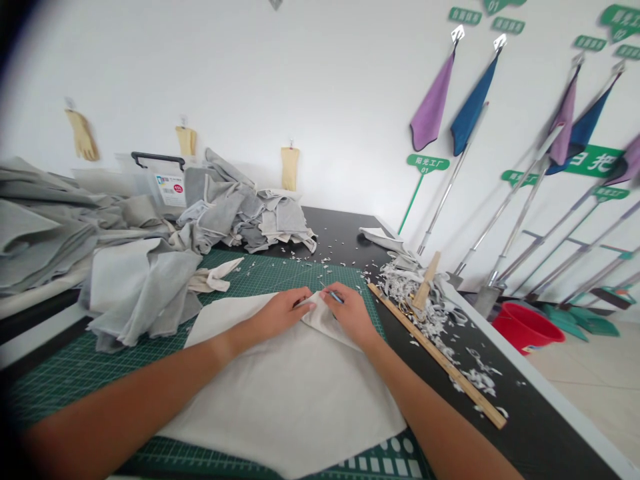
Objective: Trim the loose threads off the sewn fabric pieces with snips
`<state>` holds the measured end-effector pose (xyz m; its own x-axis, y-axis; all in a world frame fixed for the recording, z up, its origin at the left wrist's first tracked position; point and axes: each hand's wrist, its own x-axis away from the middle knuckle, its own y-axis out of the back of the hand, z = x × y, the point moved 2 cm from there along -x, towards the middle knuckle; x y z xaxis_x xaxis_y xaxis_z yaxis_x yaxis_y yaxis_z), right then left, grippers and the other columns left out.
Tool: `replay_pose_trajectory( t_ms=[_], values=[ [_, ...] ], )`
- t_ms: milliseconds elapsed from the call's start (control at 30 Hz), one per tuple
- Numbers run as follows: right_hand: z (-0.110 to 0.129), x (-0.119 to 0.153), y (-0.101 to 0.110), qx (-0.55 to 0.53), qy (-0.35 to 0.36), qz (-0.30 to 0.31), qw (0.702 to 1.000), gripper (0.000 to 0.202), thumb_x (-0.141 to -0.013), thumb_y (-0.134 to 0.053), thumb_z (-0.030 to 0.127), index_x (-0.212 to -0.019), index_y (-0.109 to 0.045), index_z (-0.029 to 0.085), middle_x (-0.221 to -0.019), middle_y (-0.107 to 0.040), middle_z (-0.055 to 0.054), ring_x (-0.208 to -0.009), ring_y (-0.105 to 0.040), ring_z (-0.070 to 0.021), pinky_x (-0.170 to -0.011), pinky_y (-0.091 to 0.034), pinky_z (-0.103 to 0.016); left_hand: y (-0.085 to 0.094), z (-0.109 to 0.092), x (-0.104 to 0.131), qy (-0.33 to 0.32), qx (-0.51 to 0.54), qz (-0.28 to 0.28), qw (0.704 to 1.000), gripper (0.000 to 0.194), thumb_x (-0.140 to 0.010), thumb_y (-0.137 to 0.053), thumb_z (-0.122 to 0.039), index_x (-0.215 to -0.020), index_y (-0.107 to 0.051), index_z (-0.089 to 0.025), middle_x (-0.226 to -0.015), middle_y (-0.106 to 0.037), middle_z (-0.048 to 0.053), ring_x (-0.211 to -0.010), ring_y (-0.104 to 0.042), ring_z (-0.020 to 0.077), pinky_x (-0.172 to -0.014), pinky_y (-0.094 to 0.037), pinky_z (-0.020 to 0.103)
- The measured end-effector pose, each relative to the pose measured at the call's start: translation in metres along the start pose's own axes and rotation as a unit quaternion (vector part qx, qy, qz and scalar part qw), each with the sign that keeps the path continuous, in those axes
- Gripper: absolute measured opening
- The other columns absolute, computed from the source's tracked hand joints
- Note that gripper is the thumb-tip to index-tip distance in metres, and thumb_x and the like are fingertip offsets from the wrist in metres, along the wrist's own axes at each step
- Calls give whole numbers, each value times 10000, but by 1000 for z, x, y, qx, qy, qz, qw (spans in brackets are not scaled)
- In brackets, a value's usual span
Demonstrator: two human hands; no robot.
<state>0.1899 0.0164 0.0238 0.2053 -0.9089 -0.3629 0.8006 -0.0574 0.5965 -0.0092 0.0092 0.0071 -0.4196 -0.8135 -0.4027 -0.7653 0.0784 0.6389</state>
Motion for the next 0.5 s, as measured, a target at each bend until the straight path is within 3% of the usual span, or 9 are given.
replay_pose_trajectory(
  t_ms=[233,500],
  values=[
    [0,-10,25,-6,-18,-77,997,285,-889,-575,485,-886,-686,223,-805,-681,-16,-707,-565,-194,-633,-390,-287,2,-7,0,-35,-130,-2,991,180,-979,-471,-343,-903,-585,-226,-896,-671,32,-863,-558,226,-752,-369,323],
    [-1,-16,57,32,-27,-159,986,287,-895,-574,490,-890,-693,229,-839,-703,-22,-792,-595,-226,-713,-407,-314,17,0,-3,14,-224,-5,974,189,-963,-476,-291,-975,-656,-235,-983,-703,72,-945,-579,268,-829,-384,378]
  ],
)
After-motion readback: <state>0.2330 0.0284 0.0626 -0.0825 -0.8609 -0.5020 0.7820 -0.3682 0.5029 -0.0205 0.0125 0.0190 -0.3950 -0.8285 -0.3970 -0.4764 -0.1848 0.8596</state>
